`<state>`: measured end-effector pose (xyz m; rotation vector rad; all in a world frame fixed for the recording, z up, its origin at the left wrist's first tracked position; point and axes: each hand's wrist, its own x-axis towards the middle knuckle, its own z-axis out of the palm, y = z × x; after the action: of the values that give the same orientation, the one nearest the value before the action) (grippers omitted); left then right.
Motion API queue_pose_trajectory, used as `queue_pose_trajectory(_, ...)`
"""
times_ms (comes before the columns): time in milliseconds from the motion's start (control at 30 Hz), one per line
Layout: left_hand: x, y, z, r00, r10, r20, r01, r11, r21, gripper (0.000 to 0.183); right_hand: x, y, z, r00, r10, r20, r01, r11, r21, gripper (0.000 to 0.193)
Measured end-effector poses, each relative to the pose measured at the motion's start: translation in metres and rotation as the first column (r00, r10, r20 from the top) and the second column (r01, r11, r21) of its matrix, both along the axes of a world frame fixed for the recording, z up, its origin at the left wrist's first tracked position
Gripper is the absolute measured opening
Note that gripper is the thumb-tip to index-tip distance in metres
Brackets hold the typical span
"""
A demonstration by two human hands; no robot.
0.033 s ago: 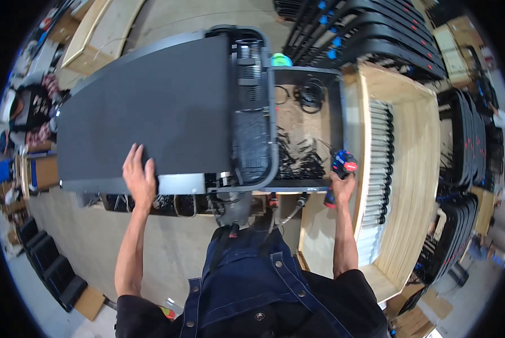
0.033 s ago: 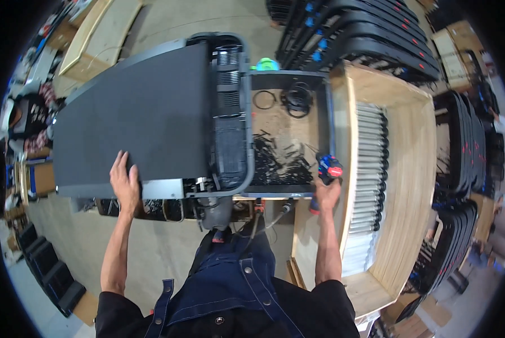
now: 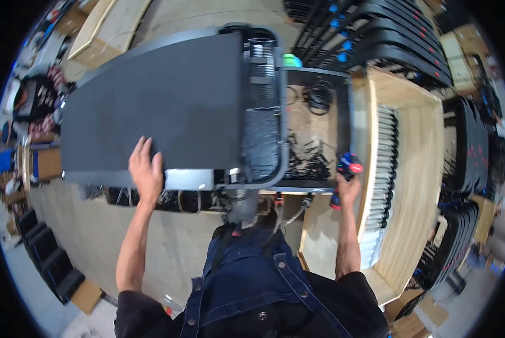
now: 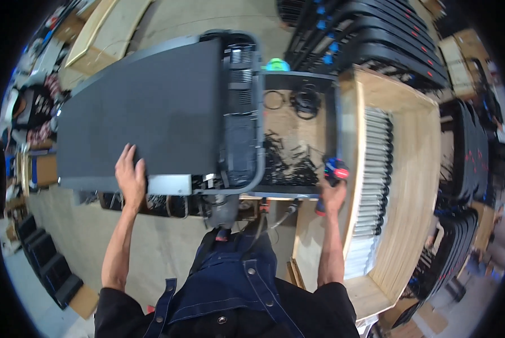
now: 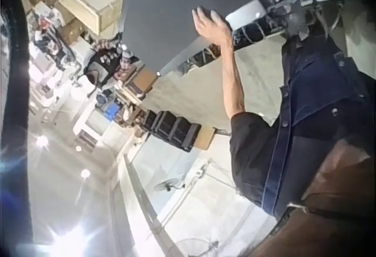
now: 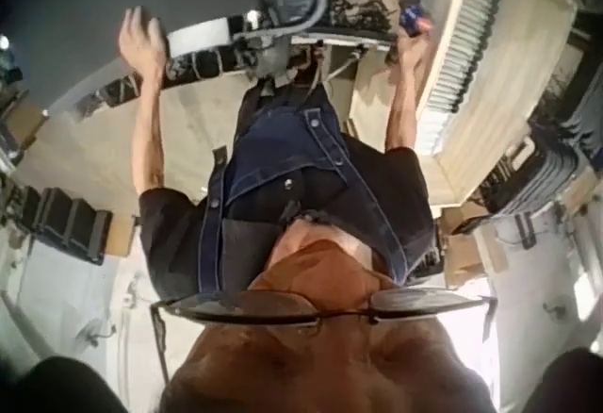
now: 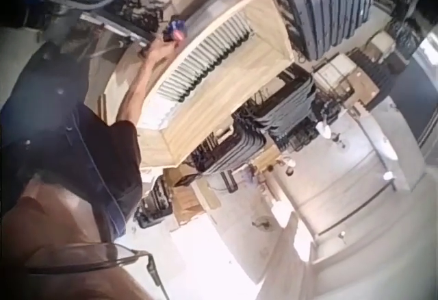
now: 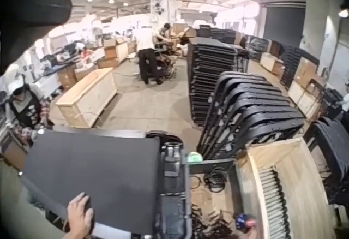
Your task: Assembling a treadmill by attaching various side panels and internal components using powered screwdrivers.
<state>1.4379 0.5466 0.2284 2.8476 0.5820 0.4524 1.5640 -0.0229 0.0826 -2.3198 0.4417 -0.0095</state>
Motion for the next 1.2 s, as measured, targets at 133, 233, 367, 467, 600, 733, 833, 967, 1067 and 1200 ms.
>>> queue_pose_trajectory(133, -0.006, 0.011, -0.009, 0.991, -0.078, 0.112, 0.079, 0.997, 0.003, 0.048, -0.011, -0.009, 0.014, 1.0, 0.024, -0.008, -0.024, 0.998, -0.058, 0.043)
queue_pose_trajectory(233, -0.02, 0.026, 0.003, 0.982, -0.169, 0.086, 0.172, 0.985, -0.03, 0.05, -0.038, 0.006, 0.037, 0.99, 0.086, 0.115, -0.06, 0.976, -0.211, 0.051)
queue_pose_trajectory(367, -0.062, 0.095, 0.006, 0.872, -0.487, 0.046, 0.49, 0.869, -0.068, 0.049, -0.098, 0.079, 0.087, 0.981, 0.051, 0.186, -0.053, 0.999, 0.005, 0.045)
queue_pose_trajectory(467, -0.103, 0.175, 0.0, 0.847, -0.532, -0.012, 0.53, 0.846, -0.057, 0.057, -0.16, 0.194, 0.139, 0.999, 0.041, -0.011, -0.036, 0.961, 0.275, 0.033)
queue_pose_trajectory(600, -0.151, 0.286, 0.006, 0.881, -0.465, -0.092, 0.464, 0.885, -0.027, 0.078, -0.213, 0.349, 0.156, 0.896, 0.402, -0.19, -0.289, 0.851, 0.439, 0.034)
queue_pose_trajectory(733, -0.184, 0.365, 0.017, 0.869, -0.486, -0.09, 0.489, 0.872, 0.012, 0.091, -0.234, 0.483, 0.14, 0.754, 0.592, -0.285, -0.233, 0.648, 0.725, 0.057)
queue_pose_trajectory(833, -0.183, 0.375, 0.004, 0.839, -0.544, -0.013, 0.544, 0.838, 0.029, 0.103, -0.233, 0.539, 0.119, 0.82, 0.497, -0.282, 0.15, 0.289, 0.945, 0.066)
queue_pose_trajectory(967, -0.185, 0.377, -0.018, 0.817, -0.576, -0.024, 0.568, 0.799, 0.199, 0.071, -0.213, 0.562, 0.076, 0.871, 0.353, -0.343, 0.328, 0.104, 0.939, 0.045)
queue_pose_trajectory(1067, -0.194, 0.382, -0.021, 0.829, -0.558, 0.018, 0.538, 0.807, 0.242, 0.06, -0.214, 0.58, 0.072, 0.87, 0.352, -0.344, 0.347, 0.055, 0.936, 0.042)
queue_pose_trajectory(1200, -0.192, 0.385, -0.019, 0.846, -0.529, 0.06, 0.495, 0.823, 0.278, 0.061, -0.21, 0.575, 0.061, 0.839, 0.481, -0.253, 0.305, -0.031, 0.952, 0.044)
